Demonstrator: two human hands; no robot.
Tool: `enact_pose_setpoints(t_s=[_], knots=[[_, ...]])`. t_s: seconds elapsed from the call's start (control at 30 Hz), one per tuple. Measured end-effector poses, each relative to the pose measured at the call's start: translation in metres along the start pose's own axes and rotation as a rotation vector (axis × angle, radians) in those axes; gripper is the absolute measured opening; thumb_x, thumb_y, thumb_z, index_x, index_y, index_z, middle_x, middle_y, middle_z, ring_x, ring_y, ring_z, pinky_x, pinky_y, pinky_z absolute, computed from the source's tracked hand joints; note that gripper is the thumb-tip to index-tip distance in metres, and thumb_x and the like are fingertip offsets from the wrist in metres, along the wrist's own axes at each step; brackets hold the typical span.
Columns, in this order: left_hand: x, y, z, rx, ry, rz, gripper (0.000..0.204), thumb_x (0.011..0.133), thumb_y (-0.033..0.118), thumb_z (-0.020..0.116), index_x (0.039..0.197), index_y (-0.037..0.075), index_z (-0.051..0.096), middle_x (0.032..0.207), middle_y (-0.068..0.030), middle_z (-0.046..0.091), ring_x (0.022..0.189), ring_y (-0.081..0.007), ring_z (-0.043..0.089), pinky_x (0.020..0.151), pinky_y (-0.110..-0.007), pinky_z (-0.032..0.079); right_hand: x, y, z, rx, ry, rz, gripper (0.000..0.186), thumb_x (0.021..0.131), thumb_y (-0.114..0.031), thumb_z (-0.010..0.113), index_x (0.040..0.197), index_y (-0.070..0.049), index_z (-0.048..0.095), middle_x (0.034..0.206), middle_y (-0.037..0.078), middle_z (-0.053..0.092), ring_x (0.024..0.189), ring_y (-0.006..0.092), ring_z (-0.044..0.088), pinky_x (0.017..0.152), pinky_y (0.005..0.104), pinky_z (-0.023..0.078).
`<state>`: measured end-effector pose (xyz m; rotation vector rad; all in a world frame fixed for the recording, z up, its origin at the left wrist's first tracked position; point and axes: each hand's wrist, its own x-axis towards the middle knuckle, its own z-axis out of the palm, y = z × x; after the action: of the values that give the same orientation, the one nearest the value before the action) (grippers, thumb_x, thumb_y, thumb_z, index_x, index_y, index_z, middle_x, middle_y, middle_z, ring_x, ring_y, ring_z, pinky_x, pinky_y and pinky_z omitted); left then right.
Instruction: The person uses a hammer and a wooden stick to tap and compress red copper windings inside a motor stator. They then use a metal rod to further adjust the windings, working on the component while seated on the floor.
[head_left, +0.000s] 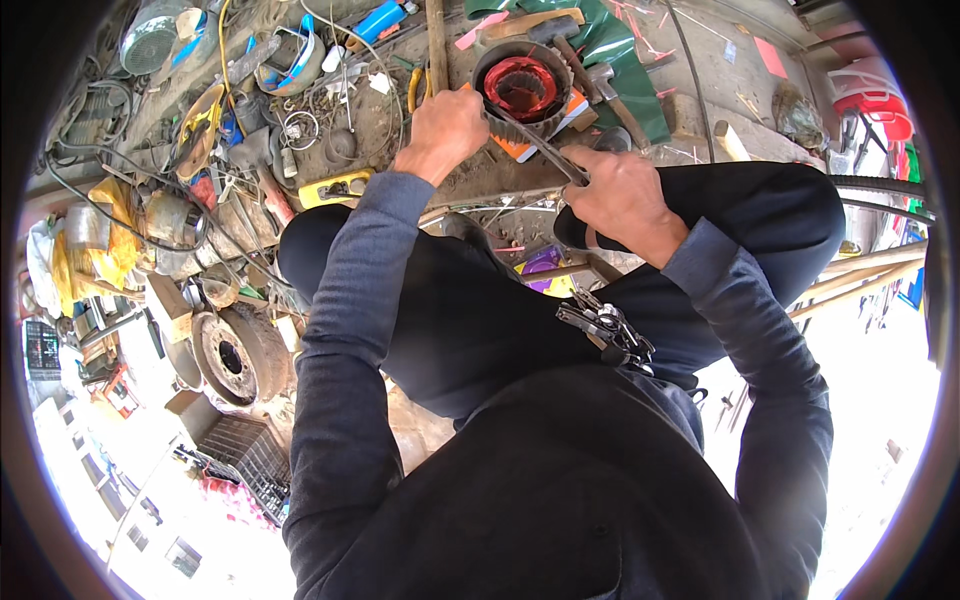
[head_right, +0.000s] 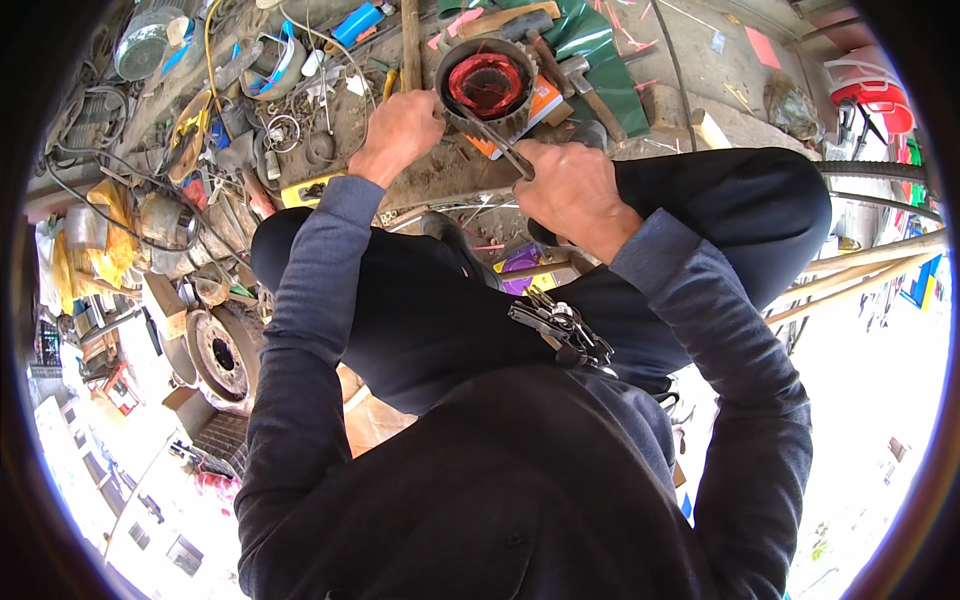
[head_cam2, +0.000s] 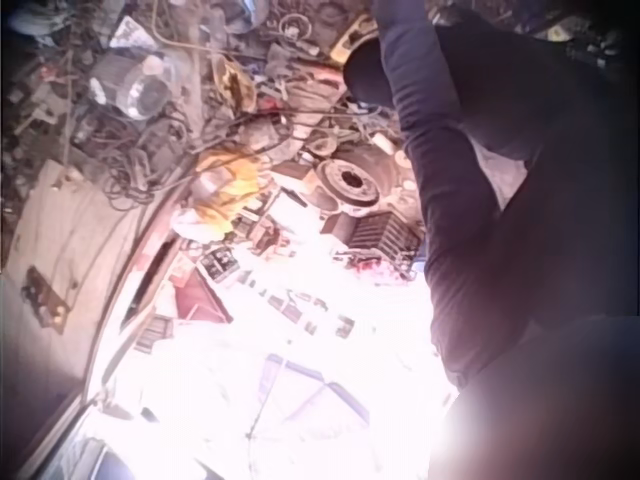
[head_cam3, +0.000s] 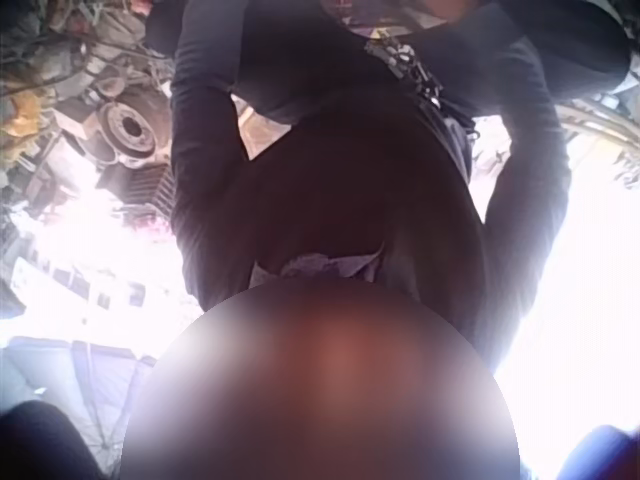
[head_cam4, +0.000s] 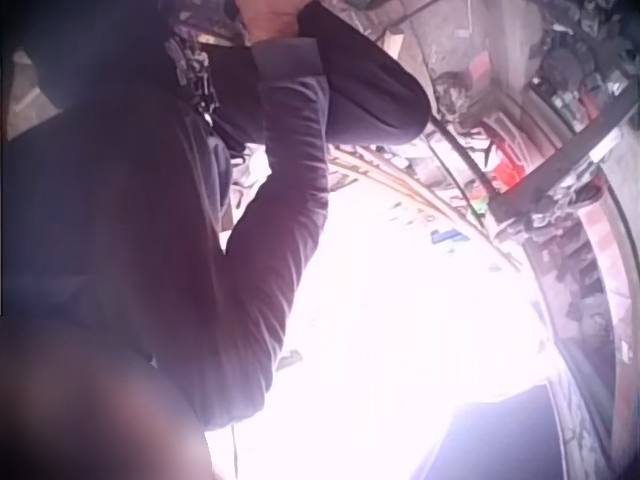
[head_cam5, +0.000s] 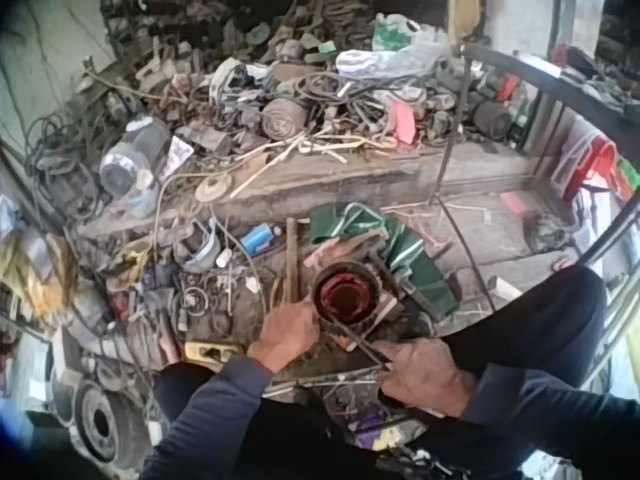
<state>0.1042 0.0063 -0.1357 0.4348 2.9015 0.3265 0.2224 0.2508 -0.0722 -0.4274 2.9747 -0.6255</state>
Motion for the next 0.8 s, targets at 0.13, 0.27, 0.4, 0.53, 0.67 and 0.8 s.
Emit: enact_pose_setpoints(t_s=[0.13, 0.27, 0.4, 0.53, 0.67, 0.8], knots=[[-0.005, 0.005, 0.001, 0.004, 0.003, 0.000, 0.023, 0.091, 0.021, 0.067, 0.106, 0.009, 0.081, 0.100, -0.0236, 0.078, 0.094, -0.0449, 0.076, 0.086, -0.055, 0.061, -0.003, -0.001, -0.004, 0.067, -0.017, 0.003, 0.043, 0.081, -0.020, 0.075, 0.123, -0.010, 0.075, 0.082, 0.024, 0.075, 0.076, 0.0452, 0.073, 0.070, 0.0526, 0.061], [-0.012, 0.010, 0.003, -0.027, 0.035, 0.009, 0.022, 0.091, 0.019, 0.067, 0.107, 0.008, 0.078, 0.098, -0.0244, 0.077, 0.092, -0.0456, 0.076, 0.083, -0.056, 0.061, -0.010, -0.002, -0.006, -0.079, -0.008, -0.064, 0.046, 0.081, -0.021, 0.076, 0.125, -0.010, 0.073, 0.081, 0.021, 0.073, 0.074, 0.0419, 0.073, 0.066, 0.0516, 0.060], [-0.017, 0.015, 0.007, -0.017, 0.042, 0.052, 0.019, 0.090, 0.018, 0.067, 0.102, 0.005, 0.074, 0.094, -0.0264, 0.076, 0.091, -0.0468, 0.075, 0.082, -0.057, 0.060, -0.015, -0.005, 0.000, -0.198, 0.018, -0.122, 0.045, 0.077, -0.021, 0.077, 0.120, -0.006, 0.071, 0.077, 0.015, 0.072, 0.067, 0.0355, 0.074, 0.062, 0.0464, 0.060], [-0.019, 0.016, 0.007, -0.026, 0.053, 0.082, 0.018, 0.089, 0.017, 0.068, 0.097, 0.003, 0.072, 0.090, -0.0283, 0.075, 0.088, -0.0481, 0.075, 0.080, -0.059, 0.060, -0.012, -0.011, 0.004, -0.233, -0.022, -0.114, 0.042, 0.075, -0.021, 0.077, 0.113, -0.004, 0.071, 0.076, 0.013, 0.073, 0.065, 0.0327, 0.075, 0.060, 0.0439, 0.060], [-0.021, 0.016, 0.005, -0.027, 0.066, 0.105, 0.016, 0.089, 0.017, 0.068, 0.096, 0.003, 0.072, 0.087, -0.0284, 0.074, 0.086, -0.0487, 0.074, 0.078, -0.059, 0.060, -0.002, -0.022, -0.006, -0.238, -0.082, -0.123, 0.029, 0.077, -0.020, 0.075, 0.102, -0.005, 0.072, 0.079, 0.016, 0.074, 0.067, 0.0325, 0.076, 0.061, 0.0432, 0.060], [-0.024, 0.019, 0.008, 0.003, 0.045, 0.076, 0.018, 0.089, 0.018, 0.070, 0.098, 0.003, 0.071, 0.087, -0.0273, 0.075, 0.086, -0.0480, 0.075, 0.078, -0.058, 0.060, 0.009, -0.035, -0.024, -0.302, -0.145, -0.136, 0.018, 0.080, -0.020, 0.072, 0.092, -0.007, 0.077, 0.082, 0.015, 0.076, 0.073, 0.0319, 0.077, 0.064, 0.0430, 0.060]])
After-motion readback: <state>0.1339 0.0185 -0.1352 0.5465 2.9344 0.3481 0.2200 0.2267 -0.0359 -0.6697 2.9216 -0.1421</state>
